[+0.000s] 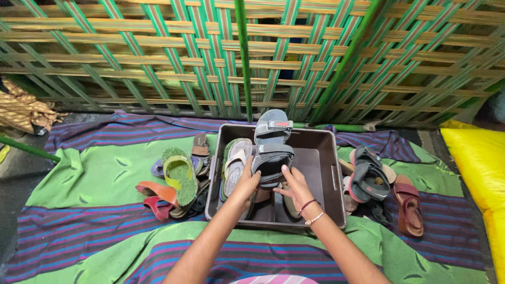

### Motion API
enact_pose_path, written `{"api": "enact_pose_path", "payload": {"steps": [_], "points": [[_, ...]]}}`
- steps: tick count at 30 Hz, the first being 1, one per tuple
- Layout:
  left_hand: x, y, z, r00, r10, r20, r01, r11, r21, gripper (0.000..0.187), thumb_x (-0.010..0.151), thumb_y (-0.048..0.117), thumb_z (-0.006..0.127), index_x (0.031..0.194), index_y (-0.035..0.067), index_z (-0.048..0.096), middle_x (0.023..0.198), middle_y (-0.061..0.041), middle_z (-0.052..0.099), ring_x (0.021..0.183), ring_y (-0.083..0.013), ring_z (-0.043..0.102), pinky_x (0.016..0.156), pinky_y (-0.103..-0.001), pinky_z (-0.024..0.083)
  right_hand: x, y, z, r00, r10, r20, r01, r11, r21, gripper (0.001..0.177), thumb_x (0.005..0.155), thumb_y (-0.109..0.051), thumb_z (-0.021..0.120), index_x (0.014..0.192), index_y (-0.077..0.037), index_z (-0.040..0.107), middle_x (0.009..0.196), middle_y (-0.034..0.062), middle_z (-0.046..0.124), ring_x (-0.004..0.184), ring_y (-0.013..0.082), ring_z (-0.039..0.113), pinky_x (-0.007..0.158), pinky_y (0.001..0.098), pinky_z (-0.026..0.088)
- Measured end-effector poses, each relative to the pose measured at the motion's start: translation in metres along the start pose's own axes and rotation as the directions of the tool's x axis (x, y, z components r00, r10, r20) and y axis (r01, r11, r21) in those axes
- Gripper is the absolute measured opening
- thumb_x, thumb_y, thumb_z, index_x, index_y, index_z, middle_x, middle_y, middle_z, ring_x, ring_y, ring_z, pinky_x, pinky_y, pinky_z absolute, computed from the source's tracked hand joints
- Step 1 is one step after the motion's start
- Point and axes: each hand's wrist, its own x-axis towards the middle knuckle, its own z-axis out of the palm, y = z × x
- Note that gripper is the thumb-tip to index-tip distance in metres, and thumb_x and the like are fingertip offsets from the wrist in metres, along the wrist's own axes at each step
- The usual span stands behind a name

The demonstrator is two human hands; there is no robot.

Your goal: The person removes various sandals and flip-flops from a divided plastic tray and places them in piles on the floor. The person handles each shoe individually, turning them over and stacking them by type.

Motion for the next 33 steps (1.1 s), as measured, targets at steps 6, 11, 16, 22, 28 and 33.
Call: {"api": "enact_pose_path", "payload": {"steps": [6, 11, 16, 22, 28, 33], "points": [[-0.008, 0.007, -0.021, 0.998, -0.05, -0.028, 0.051, 0.999, 0.019, 0.073, 0.094, 0.01, 0.049, 0.162, 0.018, 0.023, 0.139, -0.015, 0.058, 0.107, -0.0232, 0.063, 0.078, -0.034, 0.053, 0.003, -0.002, 0.021, 1.0, 0.015, 0.018, -0.014, 0.999, -0.04, 0.042, 0.099, -0.042, 0.057, 0.123, -0.008, 0.061, 0.114, 0.0039, 0.066, 0.105, 0.0167, 0.065, 0.089, 0.0454, 0.061], [-0.007, -0.006, -0.042, 0.995, 0.093, -0.037, -0.093, 0.996, -0.002, 0.073, 0.097, 0.008, 0.052, 0.163, 0.012, 0.02, 0.149, -0.015, 0.051, 0.121, -0.0218, 0.061, 0.09, -0.033, 0.054, 0.004, 0.005, 0.035, 0.998, 0.018, 0.063, -0.015, 0.998, -0.055, 0.046, 0.098, -0.042, 0.058, 0.128, -0.008, 0.062, 0.117, 0.0052, 0.068, 0.106, 0.0198, 0.066, 0.088, 0.0448, 0.06], [-0.01, -0.016, -0.065, 0.995, 0.055, -0.079, -0.057, 0.998, -0.015, 0.074, 0.096, 0.008, 0.05, 0.163, 0.015, 0.02, 0.147, -0.016, 0.053, 0.12, -0.0229, 0.06, 0.091, -0.032, 0.052, 0.013, 0.021, 0.052, 0.996, 0.027, 0.084, -0.021, 0.997, -0.073, 0.047, 0.098, -0.041, 0.059, 0.129, -0.006, 0.061, 0.119, 0.0065, 0.066, 0.108, 0.0194, 0.064, 0.089, 0.0464, 0.061], [-0.021, -0.008, -0.086, 0.984, 0.123, -0.132, -0.125, 0.992, -0.009, 0.071, 0.097, 0.006, 0.051, 0.162, 0.014, 0.024, 0.15, -0.015, 0.052, 0.131, -0.0221, 0.055, 0.104, -0.031, 0.045, 0.026, 0.034, 0.068, 0.991, 0.022, 0.129, -0.012, 0.997, -0.078, 0.044, 0.1, -0.039, 0.061, 0.12, 0.0, 0.058, 0.116, 0.0078, 0.059, 0.109, 0.019, 0.062, 0.092, 0.0507, 0.062], [-0.04, 0.008, -0.103, 0.976, 0.135, -0.172, -0.157, 0.98, -0.122, 0.068, 0.097, 0.004, 0.048, 0.161, 0.016, 0.029, 0.152, -0.014, 0.051, 0.135, -0.0211, 0.052, 0.109, -0.03, 0.04, 0.028, 0.033, 0.091, 0.982, 0.016, 0.187, 0.009, 0.991, -0.133, 0.044, 0.101, -0.038, 0.059, 0.122, 0.001, 0.058, 0.122, 0.0101, 0.06, 0.112, 0.0209, 0.061, 0.096, 0.0484, 0.061], [-0.048, 0.014, -0.118, 0.938, 0.225, -0.263, -0.256, 0.963, -0.089, 0.065, 0.098, 0.004, 0.048, 0.16, 0.013, 0.032, 0.153, -0.014, 0.05, 0.136, -0.0217, 0.05, 0.111, -0.03, 0.038, 0.037, 0.04, 0.109, 0.973, 0.048, 0.226, 0.0, 0.979, -0.204, 0.045, 0.1, -0.037, 0.051, 0.132, -0.006, 0.056, 0.129, 0.0059, 0.06, 0.119, 0.0183, 0.061, 0.098, 0.0449, 0.057]]}}
